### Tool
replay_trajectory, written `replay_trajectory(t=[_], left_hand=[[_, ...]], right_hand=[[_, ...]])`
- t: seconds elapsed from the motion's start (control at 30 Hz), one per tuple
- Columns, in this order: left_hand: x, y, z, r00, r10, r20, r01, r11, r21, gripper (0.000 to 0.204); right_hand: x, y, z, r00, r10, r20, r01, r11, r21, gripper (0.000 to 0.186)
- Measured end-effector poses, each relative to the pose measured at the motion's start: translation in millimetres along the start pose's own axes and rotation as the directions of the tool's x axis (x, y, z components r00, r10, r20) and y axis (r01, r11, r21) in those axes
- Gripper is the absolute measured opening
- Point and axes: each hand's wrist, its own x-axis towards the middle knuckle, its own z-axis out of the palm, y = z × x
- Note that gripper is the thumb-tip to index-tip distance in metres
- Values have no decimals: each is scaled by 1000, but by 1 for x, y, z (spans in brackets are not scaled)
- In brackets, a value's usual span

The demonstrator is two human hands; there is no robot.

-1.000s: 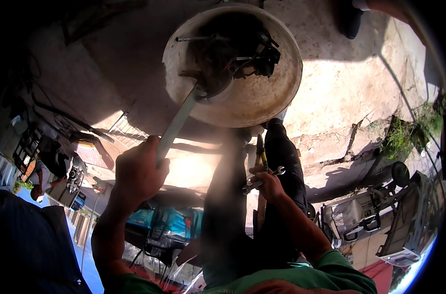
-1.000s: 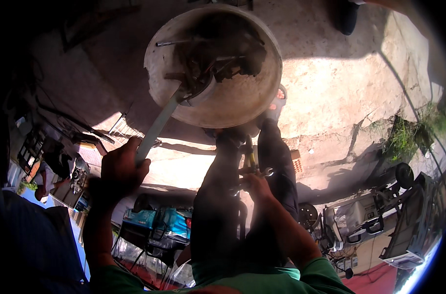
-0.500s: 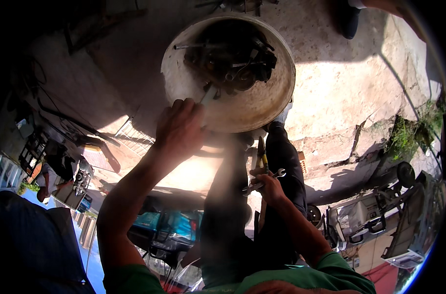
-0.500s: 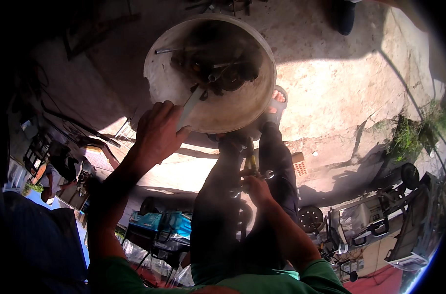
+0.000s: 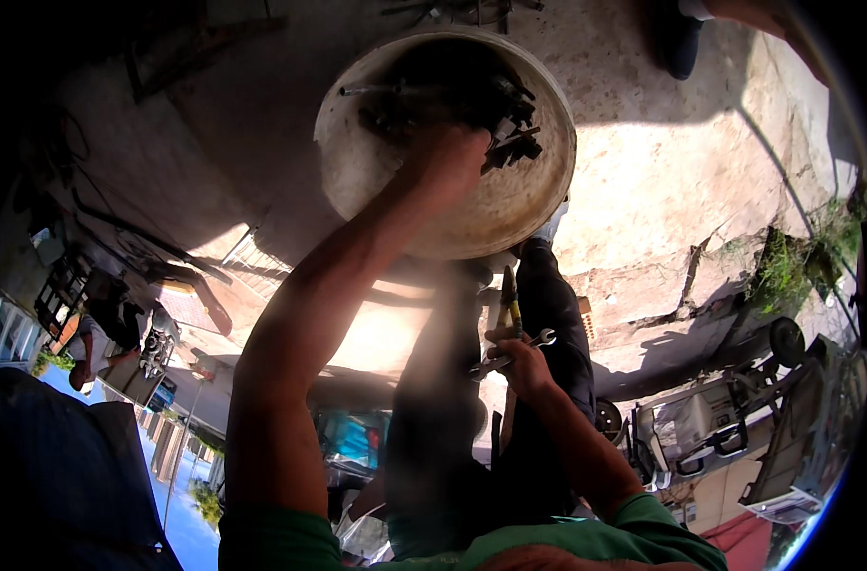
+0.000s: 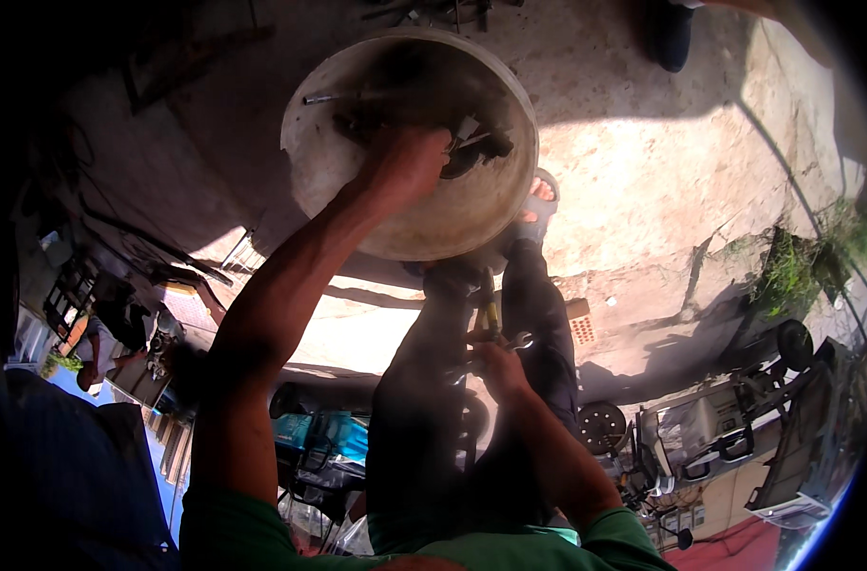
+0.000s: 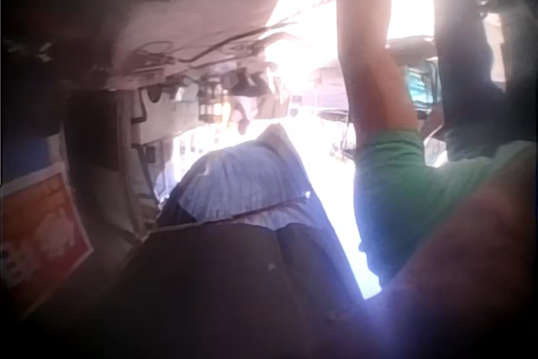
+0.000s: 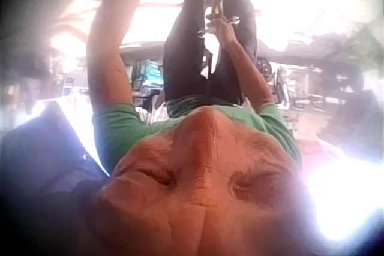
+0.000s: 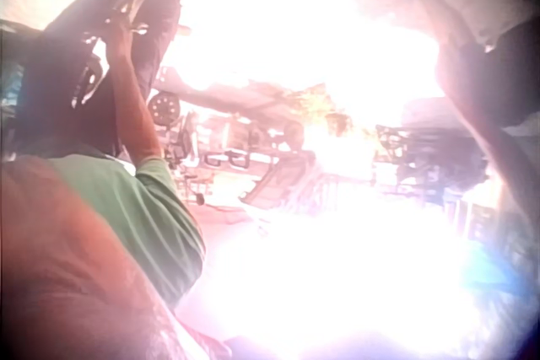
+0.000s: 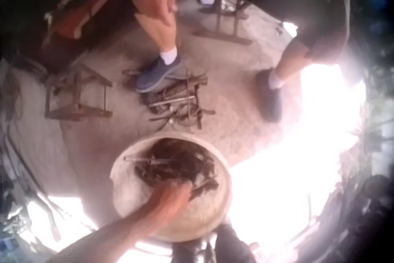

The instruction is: The person works on the undercarriage of a motorized tricycle, using a wrench to tighten or loosen bolts on the metal frame and picking through a bucket of metal parts.

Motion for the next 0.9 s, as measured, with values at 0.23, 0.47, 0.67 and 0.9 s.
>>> replay_trajectory(t=[0.23,0.47,0.67,0.9], left_hand=[[-113,15,-63,988,146,47,-128,954,-270,18],[-191,18,-65,974,208,-91,-225,937,-266,15],[-222,9,-57,997,74,-37,-81,961,-264,12],[-240,7,-23,981,-189,-43,173,953,-249,13]], right_hand=[[-3,-5,8,1000,0,31,-1,1000,12,27],[-2,-2,7,999,14,38,-14,1000,5,27],[-4,2,5,1000,7,21,-6,999,-46,27],[-3,1,5,999,42,-22,-42,999,-28,28]])
